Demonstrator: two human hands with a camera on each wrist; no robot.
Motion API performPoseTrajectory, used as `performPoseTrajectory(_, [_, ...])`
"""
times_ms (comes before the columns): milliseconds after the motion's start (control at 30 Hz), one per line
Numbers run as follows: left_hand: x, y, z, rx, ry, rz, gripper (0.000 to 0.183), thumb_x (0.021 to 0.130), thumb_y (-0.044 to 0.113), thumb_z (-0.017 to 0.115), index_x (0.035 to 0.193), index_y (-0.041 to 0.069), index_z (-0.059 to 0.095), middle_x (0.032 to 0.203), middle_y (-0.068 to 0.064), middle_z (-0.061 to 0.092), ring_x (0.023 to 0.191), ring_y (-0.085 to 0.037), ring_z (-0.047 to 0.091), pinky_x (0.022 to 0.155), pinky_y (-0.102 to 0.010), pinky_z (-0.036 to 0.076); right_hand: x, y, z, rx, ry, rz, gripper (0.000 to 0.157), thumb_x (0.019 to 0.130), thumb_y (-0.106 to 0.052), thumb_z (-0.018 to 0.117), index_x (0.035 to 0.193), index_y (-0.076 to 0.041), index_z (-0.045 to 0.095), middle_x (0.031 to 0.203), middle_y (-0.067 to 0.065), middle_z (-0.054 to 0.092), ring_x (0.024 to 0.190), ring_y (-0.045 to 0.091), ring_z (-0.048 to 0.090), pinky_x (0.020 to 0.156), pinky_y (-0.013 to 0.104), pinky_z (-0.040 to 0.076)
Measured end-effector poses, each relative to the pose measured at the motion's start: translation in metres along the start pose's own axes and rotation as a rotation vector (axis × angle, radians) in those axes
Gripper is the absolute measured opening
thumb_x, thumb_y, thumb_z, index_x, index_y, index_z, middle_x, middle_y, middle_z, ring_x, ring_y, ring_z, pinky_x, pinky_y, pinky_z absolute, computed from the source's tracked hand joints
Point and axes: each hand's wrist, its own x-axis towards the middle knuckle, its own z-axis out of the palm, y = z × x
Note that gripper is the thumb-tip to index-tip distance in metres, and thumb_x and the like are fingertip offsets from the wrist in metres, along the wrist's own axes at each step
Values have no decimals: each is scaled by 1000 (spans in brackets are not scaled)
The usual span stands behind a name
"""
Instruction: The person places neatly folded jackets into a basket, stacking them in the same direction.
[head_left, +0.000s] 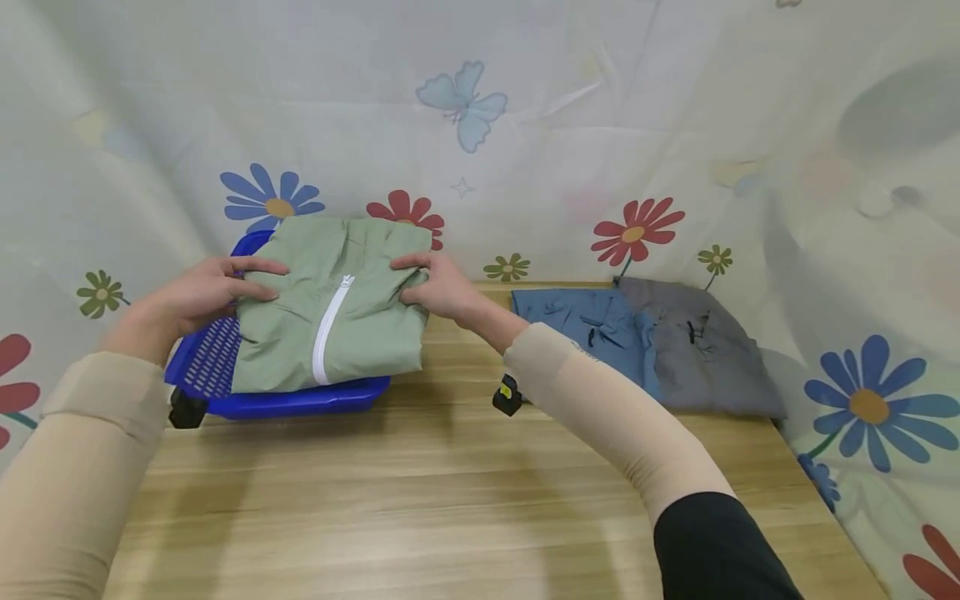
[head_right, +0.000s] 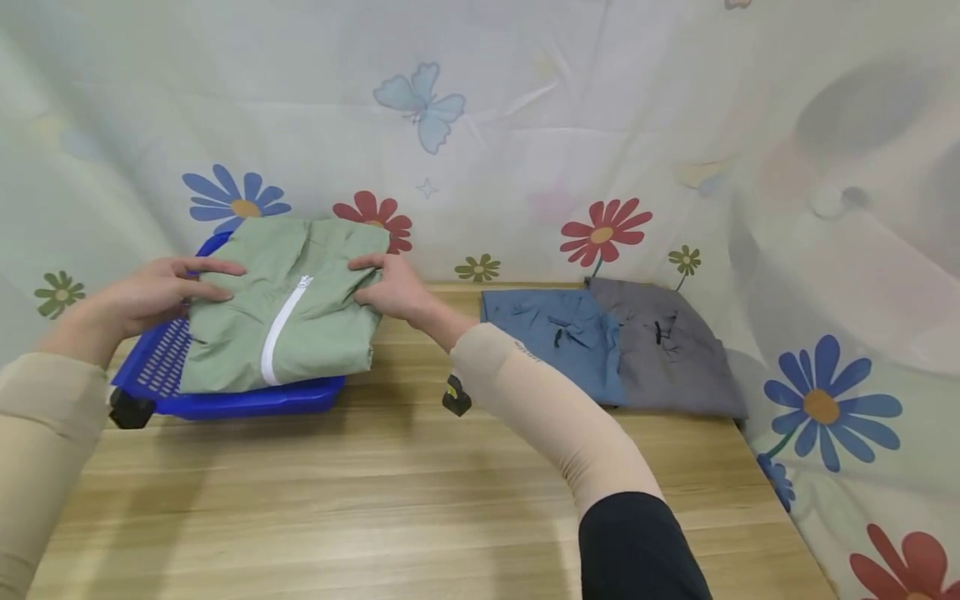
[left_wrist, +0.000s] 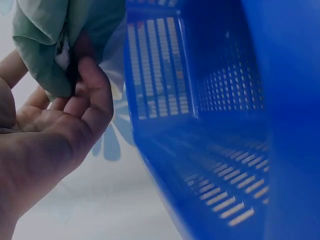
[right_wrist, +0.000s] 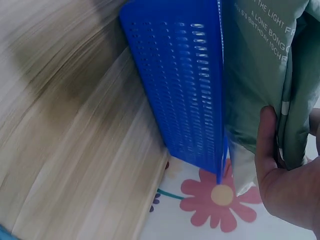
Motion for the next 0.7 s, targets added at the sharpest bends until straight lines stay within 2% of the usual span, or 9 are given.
performPoseTrajectory(133, [0,-7,-9,42,-28,-30,46,100,24,71,143,17,57,155,-16,30,100,-13,61,85,-30,55,7,-1,13,21,16,-33,48,85,6,71,131,-6,69,143,9,57,117,15,47,84,23,44])
performPoseTrajectory(333, [0,-8,-19,103,-50,-100,57,102,18,66,152,3,45,163,-31,13,106,-20,59,85,-31,56,15,-3,30,18,33,-43,47,84,7,72,130,-3,69,139,9,60,113,14,49,81,20,45])
performPoseTrajectory(533, [4,-13,-26,187,-39,-154,60,102,16,65,153,-2,40,162,-36,6,121,-37,48,84,-34,55,22,-3,44,-8,62,-12,48,82,6,74,128,-7,71,136,8,62,108,15,51,75,19,47])
performPoseTrajectory(700, [8,-15,-29,228,-28,-156,62,102,12,63,154,-5,34,160,-38,9,115,-33,54,83,-36,55,30,-2,52,-24,94,-5,49,80,6,75,126,-9,73,133,8,63,102,14,53,71,18,47])
